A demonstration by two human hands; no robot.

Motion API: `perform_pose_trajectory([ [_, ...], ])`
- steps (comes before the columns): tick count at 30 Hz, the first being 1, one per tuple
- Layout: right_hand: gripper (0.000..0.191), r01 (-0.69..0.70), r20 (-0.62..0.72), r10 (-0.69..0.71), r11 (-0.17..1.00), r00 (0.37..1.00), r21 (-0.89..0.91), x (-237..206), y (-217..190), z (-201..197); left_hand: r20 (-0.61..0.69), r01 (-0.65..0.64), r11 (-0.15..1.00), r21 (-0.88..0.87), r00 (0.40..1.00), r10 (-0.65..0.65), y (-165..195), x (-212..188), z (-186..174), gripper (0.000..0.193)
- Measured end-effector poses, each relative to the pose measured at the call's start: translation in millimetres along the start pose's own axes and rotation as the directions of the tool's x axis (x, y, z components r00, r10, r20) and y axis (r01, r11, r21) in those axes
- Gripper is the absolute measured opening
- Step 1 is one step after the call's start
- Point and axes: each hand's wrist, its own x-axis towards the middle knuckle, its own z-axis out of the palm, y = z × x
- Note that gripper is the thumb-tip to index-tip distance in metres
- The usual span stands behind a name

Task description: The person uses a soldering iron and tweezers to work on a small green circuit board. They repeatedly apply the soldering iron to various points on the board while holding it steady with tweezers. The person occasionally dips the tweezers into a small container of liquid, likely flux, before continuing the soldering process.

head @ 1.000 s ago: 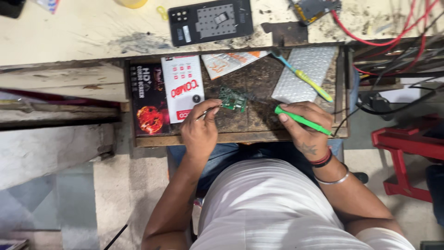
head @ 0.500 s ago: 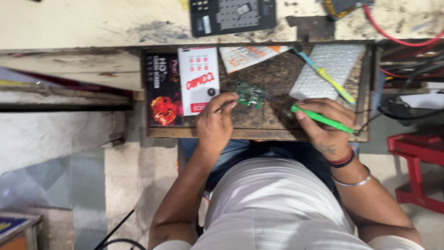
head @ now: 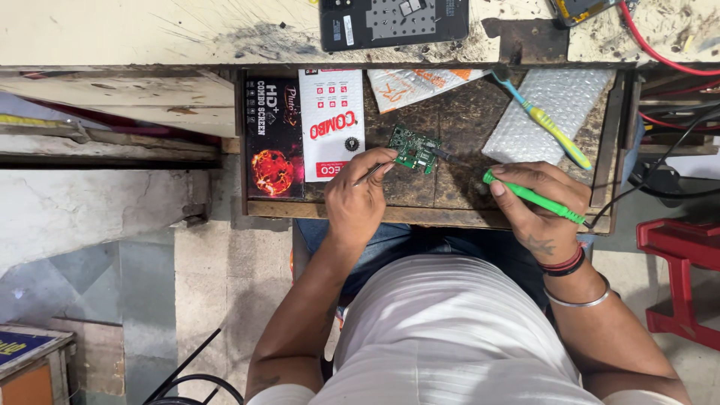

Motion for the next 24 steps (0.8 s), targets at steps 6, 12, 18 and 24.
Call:
perform_pose_trajectory([
  [6,0.010,-0.050,-0.023,0.050,0.999,0.999,0.004,-1.7,2.6,0.1,0.002,0.008,1.000,0.021,1.000,-0.008,-2.0,-0.9,2.3,0.012],
  [12,0.010,-0.062,-0.021,0.062,0.998,0.998,-0.012,-1.9,3.5,0.2,0.007,0.012,1.000,0.015,1.000,-0.012,-3.2,-1.0,3.2,0.011],
  [18,0.010,-0.053,-0.012,0.053,0.998,0.999,-0.024,-0.8,2.7,-1.0,0.016,0.049,0.999,0.016,0.999,-0.049,-2.1,-1.2,2.8,0.011],
  [24,0.011,-0.069,-0.018,0.069,0.997,0.997,-0.019,-1.0,2.4,-0.2,0.014,0.063,0.998,0.018,0.998,-0.063,-2.6,-2.1,3.2,0.010],
])
